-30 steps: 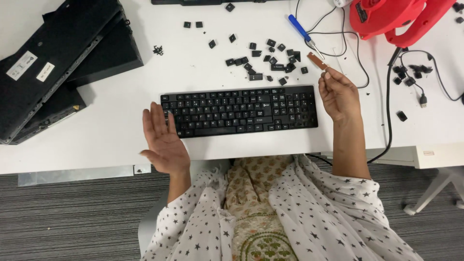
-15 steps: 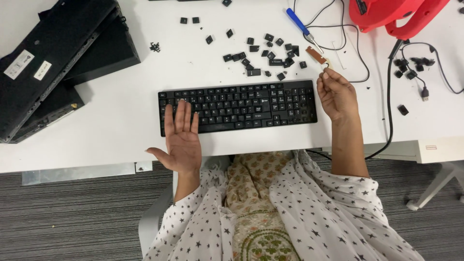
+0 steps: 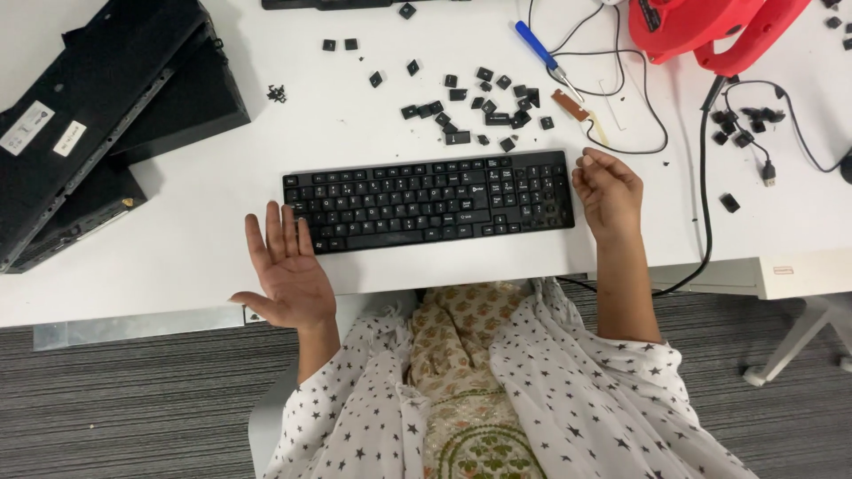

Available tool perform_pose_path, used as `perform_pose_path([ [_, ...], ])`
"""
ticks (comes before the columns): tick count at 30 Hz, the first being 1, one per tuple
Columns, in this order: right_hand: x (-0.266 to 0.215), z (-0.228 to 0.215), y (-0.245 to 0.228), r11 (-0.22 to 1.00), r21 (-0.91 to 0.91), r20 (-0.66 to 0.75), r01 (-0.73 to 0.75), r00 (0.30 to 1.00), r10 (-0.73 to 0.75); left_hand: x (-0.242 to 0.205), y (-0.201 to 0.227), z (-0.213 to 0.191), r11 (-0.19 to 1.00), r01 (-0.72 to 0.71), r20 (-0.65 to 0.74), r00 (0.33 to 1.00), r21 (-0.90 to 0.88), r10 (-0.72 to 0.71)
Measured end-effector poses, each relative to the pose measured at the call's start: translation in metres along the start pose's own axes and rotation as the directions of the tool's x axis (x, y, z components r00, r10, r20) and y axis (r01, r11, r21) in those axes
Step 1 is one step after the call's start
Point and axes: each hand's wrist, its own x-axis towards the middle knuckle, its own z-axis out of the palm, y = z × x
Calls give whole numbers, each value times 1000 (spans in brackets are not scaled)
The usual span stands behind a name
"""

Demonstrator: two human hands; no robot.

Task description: The person places loose keycaps back onto the switches of a mechanical keyboard base.

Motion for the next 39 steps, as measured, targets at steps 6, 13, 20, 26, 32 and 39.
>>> perform_pose_path([
  [6,-45,1,2,483,-680,335,551,820,-465,-12,-20,49,593,-220,210,974,775,87],
  [13,-72,-4,13,-19,-750,587,661,653,-479,-55,-76,98,418,-532,612,787,736,-77],
  [20,-86,-12,19,-139,-753,605,643,594,-531,-56,-72,122,285,-625,686,679,727,-262],
  [26,-94,-14,26,-131,-679,671,723,538,-510,-58,-72,120,245,-617,664,694,747,-276],
  [32,-65,-53,16,-110,-746,580,657,560,-592,-58,-72,121,238,-619,663,695,749,-279],
  [39,-13,-125,-38,71,-926,189,370,619,-762,-60,-75,120,226,-617,657,697,754,-289],
])
